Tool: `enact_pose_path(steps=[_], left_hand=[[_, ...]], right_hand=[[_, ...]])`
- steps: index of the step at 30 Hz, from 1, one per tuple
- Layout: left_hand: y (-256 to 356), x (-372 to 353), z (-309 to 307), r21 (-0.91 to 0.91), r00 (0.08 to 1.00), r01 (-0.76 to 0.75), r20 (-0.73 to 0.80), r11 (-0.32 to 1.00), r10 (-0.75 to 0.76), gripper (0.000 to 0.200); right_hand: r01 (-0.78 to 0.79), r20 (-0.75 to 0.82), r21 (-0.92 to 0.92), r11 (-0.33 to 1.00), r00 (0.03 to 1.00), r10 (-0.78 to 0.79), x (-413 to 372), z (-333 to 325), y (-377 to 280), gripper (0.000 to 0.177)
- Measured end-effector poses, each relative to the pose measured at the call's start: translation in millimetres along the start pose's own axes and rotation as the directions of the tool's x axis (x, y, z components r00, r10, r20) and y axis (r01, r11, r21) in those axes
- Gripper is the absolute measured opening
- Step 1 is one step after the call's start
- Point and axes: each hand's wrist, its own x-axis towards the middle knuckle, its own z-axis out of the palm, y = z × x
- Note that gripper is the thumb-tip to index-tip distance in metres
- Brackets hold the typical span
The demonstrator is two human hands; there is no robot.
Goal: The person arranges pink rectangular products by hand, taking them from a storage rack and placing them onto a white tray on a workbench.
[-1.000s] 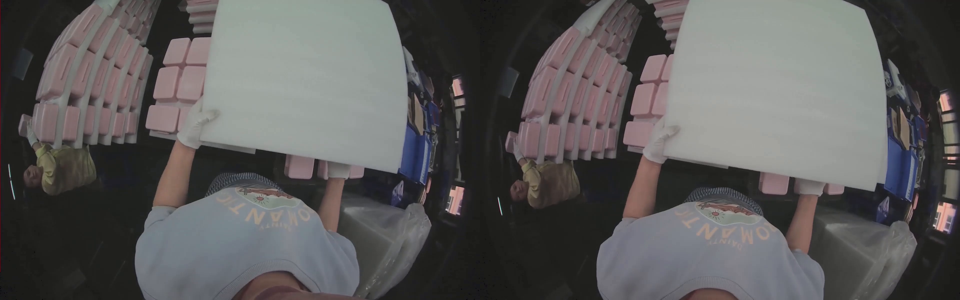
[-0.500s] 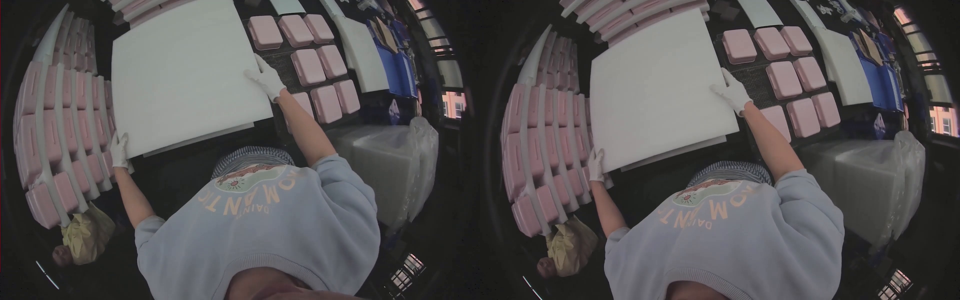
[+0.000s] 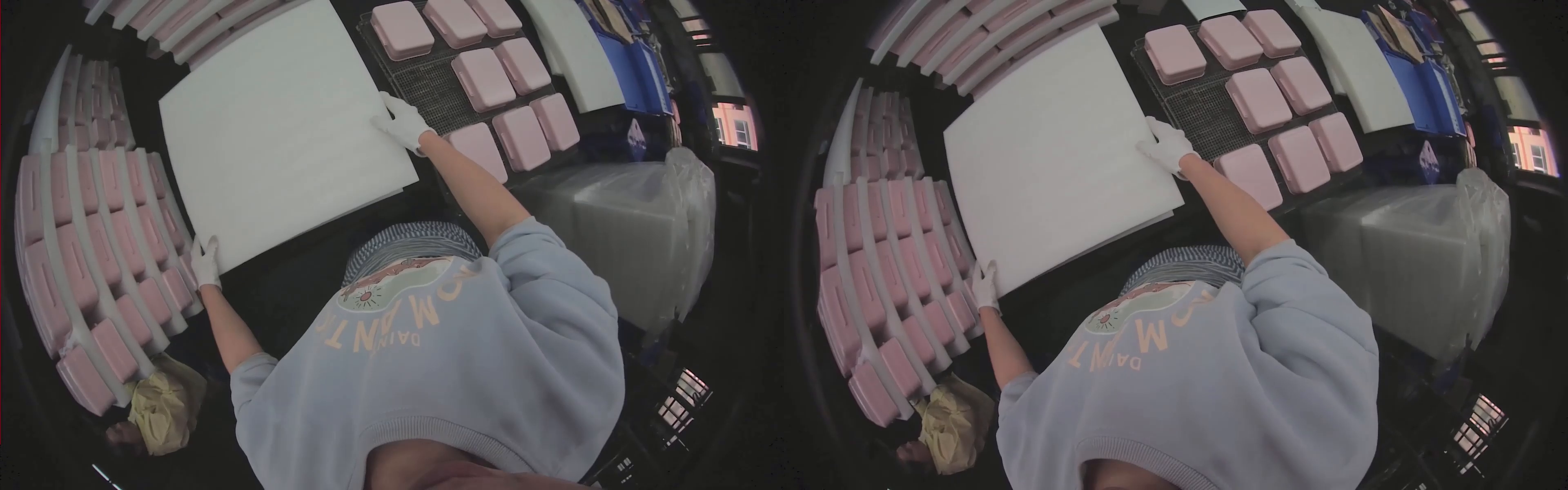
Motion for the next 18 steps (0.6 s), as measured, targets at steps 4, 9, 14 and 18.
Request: enact_pose_path(steps=[4, 9, 14, 18], left_hand=[[2, 1, 3, 0.111, 0.995, -0.004, -0.094, 0.994, 0.014, 0.076], [64, -60, 53, 0.135, 0.864, -0.322, -0.364, 0.937, 0.349, 0.051], [129, -192, 224, -0.255, 0.751, -0.076, 0.621, 0.964, 0.223, 0.050], [127, -250, 338, -0.069, 0.512, -0.006, 0.856, 0.998, 0.062, 0.060]], right_hand=[[-0.020, -0.007, 0.022, 1.000, 1.000, 0.021, -13, -13, 1, 0.061], [-0.036, -0.312, -0.092, 0.995, 0.950, 0.006, -55, -70, 51, 0.062], [-0.358, -0.362, -0.102, 0.928, 0.882, 0.300, -93, -119, 136, 0.067], [-0.384, -0.222, 0.019, 0.923, 0.899, 0.378, -90, -116, 165, 0.075]])
